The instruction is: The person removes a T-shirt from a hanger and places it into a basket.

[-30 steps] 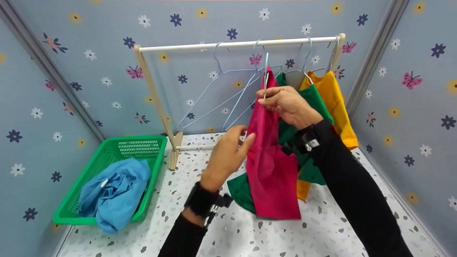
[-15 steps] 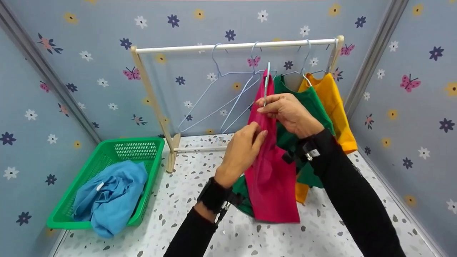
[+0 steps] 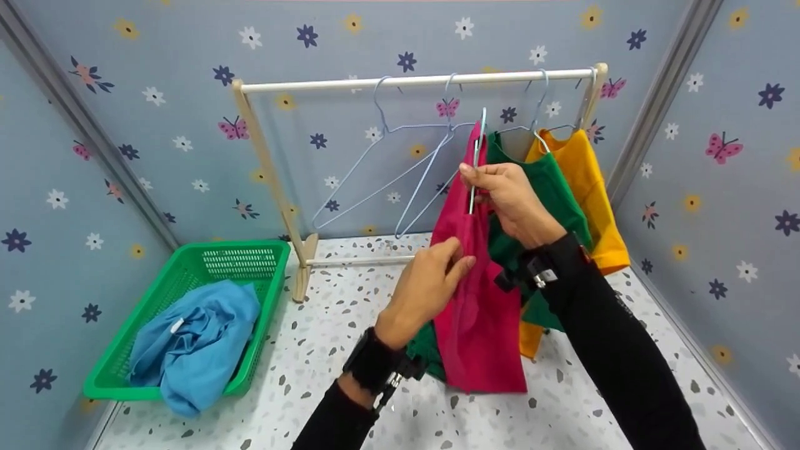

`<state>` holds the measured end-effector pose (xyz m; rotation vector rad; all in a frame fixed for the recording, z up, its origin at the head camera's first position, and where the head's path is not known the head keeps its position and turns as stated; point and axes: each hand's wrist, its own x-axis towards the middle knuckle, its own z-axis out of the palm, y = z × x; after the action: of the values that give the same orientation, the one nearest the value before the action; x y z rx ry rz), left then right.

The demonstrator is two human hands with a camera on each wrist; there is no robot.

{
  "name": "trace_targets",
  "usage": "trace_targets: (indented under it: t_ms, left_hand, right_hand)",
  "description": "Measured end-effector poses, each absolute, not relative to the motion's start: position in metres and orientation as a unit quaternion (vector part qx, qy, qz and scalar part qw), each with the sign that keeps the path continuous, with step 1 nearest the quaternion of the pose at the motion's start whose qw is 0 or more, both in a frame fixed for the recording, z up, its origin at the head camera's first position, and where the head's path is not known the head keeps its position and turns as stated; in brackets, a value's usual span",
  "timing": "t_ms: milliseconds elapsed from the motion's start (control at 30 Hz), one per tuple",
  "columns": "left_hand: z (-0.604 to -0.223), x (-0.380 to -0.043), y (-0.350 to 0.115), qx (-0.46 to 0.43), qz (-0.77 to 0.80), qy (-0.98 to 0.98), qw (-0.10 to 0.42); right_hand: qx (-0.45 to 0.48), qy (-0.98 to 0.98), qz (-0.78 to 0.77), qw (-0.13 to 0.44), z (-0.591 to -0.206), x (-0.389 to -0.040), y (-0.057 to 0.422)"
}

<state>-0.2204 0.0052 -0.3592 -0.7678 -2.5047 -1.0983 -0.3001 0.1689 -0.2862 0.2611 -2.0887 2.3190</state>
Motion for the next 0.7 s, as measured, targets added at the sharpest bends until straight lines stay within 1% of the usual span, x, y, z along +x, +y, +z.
trace_targets:
  t_ms: [267, 367, 567, 700]
  left_hand:
    - [-0.368, -0.198, 0.001, -0.303, -0.342, -0.878, 0.139]
    - [-0.373, -0.189, 0.000, -0.308, -0.321, -0.884, 0.143]
    - [-0.385, -0.175, -0.004, -0.313, -0.294, -0.887, 0.168]
    - [-0.397, -0.169, -0.004, -0.337, -0.271, -0.886, 0.165]
  right_hand:
    - [0.109, -0.652, 0.749, 0.044, -0.288, -0.301, 0.169]
    - [0.109, -0.640, 0.759, 0.048, -0.289, -0.302, 0.169]
    - [0.096, -0.638, 0.762, 0.051, -0.290, -0.305, 0.171]
    - [0.097, -0.635, 0.763, 0.067, -0.289, -0.307, 0.173]
